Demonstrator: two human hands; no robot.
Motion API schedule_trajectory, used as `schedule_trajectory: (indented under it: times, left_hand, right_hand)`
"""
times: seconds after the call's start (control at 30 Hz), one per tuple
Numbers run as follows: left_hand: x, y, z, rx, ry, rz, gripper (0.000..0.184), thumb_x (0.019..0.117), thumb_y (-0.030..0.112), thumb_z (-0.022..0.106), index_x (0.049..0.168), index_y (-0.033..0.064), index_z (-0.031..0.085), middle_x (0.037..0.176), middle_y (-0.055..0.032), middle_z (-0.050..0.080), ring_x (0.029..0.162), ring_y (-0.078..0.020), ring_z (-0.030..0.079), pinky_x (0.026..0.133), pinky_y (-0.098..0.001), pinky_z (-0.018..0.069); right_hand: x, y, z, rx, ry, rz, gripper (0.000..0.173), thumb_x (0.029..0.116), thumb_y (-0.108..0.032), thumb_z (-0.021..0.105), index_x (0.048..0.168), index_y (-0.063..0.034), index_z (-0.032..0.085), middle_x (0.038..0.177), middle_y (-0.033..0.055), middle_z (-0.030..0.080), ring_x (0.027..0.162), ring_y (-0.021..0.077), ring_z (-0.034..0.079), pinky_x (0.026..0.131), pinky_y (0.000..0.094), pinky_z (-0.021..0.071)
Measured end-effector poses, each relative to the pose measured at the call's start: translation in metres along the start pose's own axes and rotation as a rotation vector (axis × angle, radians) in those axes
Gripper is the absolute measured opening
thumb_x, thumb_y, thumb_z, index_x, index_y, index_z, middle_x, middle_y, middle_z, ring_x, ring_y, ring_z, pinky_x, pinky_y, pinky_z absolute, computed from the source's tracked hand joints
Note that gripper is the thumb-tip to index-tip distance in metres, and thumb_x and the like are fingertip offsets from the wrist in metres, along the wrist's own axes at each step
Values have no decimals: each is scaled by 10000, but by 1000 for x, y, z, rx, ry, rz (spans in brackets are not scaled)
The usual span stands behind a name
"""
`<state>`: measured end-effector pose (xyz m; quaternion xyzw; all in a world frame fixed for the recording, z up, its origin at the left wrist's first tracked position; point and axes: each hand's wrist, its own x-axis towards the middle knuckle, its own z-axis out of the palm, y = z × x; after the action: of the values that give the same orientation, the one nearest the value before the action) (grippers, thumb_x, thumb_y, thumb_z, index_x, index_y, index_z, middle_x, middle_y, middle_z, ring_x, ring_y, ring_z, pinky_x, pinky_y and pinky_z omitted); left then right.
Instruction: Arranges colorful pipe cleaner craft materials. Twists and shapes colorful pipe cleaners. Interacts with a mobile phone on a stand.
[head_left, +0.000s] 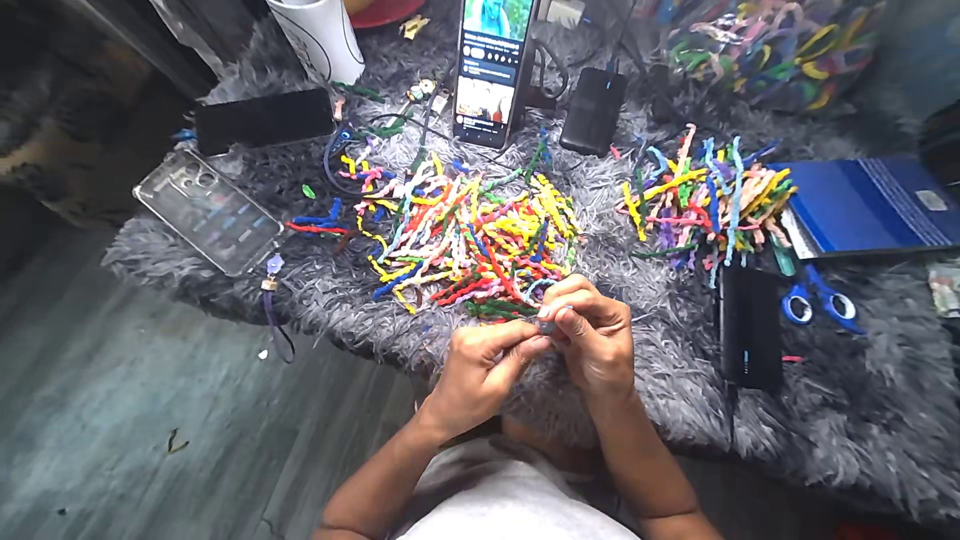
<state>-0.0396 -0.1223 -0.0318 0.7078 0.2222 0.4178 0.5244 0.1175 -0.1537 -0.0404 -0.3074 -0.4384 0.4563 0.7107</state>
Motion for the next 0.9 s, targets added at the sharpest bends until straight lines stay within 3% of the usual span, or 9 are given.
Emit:
schedule_trajectory:
  times: [0.07, 0.13, 0.23, 0.33, 0.63, 0.9]
  left_hand:
    - [0, 1, 1, -434, -108, -213, 229, 1062, 147, 523, 930, 79, 698, 678, 144, 593, 548, 122, 466, 492, -68, 374]
    - [-2, -3, 5, -866, -205, -362, 242, 1050, 236, 567, 905, 148, 739, 584, 167, 588, 475, 103, 497, 451, -87, 405]
    - [-8, -10, 17, -1379, -316, -423, 262, 1048, 264, 567, 912, 129, 747, 545, 152, 570, 486, 46, 557, 535, -133, 484]
    - [-15, -9, 30, -1626, -317, -416, 246, 1050, 241, 559, 933, 111, 731, 570, 129, 579, 511, 29, 569, 587, -137, 499]
    - [-19, -12, 27, -1436, -363, -305, 222, 1072, 254, 524, 1080, 134, 711, 680, 100, 684, 638, 8, 666, 686, -185, 555]
    - [-21, -11, 21, -1184, -376, -222, 284, 1089, 289, 491, 1117, 109, 709, 720, 57, 732, 631, 3, 694, 594, -166, 566]
  right_hand:
    - [0, 1, -1, 96, -16, 17, 131, 985, -180, 678, 961, -153, 804, 978, -68, 732, 779, -43, 640, 669, 114, 529]
    - [0, 1, -3, 156, -60, 6, 151, 994, -180, 662, 976, -150, 808, 999, -68, 737, 821, -41, 647, 705, 116, 530]
    - [0, 1, -2, 180, -113, -1, 164, 1004, -182, 646, 1001, -150, 808, 1009, -73, 743, 875, -34, 663, 743, 121, 536]
    - [0, 0, -3, 205, -125, -5, 170, 1011, -195, 639, 1007, -156, 805, 1006, -73, 743, 870, -30, 665, 744, 124, 538]
    - [2, -1, -7, 207, -153, -53, 177, 1018, -237, 636, 1020, -168, 799, 1007, -68, 739, 845, -26, 658, 711, 122, 531]
    - [1, 0, -6, 293, -243, -97, 191, 1030, -199, 613, 1085, -151, 790, 1064, -47, 742, 899, -11, 666, 748, 133, 533]
